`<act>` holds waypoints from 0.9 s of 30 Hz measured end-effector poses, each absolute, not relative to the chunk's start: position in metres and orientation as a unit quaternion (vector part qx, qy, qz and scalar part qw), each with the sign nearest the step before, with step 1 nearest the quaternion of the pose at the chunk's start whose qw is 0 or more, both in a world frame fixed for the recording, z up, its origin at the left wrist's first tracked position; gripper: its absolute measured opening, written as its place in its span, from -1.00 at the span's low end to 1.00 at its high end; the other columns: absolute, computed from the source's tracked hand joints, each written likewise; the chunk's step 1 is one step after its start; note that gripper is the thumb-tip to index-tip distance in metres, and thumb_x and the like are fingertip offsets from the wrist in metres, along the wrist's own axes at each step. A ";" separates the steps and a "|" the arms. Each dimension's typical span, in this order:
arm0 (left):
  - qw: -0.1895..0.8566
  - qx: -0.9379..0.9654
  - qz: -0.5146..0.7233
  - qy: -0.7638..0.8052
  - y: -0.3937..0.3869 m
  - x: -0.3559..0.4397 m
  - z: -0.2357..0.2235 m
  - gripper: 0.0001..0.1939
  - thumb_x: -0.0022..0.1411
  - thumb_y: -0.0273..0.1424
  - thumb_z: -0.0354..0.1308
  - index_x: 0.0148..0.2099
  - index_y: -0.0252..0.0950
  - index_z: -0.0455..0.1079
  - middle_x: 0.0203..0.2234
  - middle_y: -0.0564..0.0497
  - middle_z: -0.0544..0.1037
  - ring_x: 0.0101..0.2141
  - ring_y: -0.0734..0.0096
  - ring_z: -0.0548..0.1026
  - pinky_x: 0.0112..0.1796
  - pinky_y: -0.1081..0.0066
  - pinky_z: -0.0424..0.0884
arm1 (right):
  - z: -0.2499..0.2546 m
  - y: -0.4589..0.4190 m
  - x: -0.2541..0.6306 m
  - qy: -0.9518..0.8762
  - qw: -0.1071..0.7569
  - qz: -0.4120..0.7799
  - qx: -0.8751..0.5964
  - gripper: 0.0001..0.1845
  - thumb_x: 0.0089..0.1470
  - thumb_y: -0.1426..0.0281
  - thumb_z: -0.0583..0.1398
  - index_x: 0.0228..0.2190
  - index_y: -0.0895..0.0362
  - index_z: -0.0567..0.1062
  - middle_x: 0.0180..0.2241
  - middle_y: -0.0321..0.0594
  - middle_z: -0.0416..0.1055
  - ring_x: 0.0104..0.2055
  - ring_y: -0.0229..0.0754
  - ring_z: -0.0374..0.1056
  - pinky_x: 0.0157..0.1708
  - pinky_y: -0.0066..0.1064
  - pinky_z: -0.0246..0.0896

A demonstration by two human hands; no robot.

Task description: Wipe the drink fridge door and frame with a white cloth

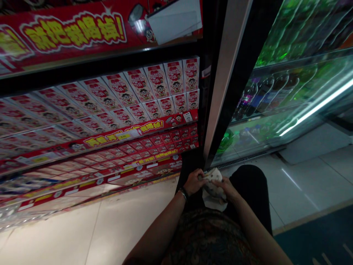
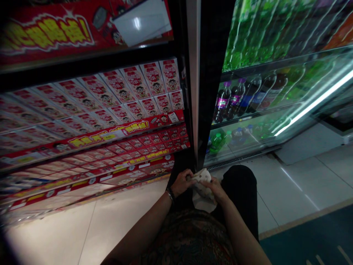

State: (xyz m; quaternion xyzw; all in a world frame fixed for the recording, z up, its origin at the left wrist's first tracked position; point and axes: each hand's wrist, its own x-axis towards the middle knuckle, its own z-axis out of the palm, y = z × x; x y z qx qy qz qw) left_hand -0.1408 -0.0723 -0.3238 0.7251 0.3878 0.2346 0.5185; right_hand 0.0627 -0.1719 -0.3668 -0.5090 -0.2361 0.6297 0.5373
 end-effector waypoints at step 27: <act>0.311 0.841 0.092 0.432 -0.087 -0.130 -0.315 -0.83 0.46 -0.23 0.20 -0.14 -0.21 0.49 -0.14 -0.05 0.56 -0.13 0.27 0.51 -0.12 0.34 0.34 | -0.369 -0.169 0.062 -0.208 0.562 0.606 -0.524 -0.33 -0.11 -0.10 0.54 -0.15 0.16 0.68 -0.29 -0.07 0.70 -0.33 0.04 0.58 -0.26 -0.21 0.50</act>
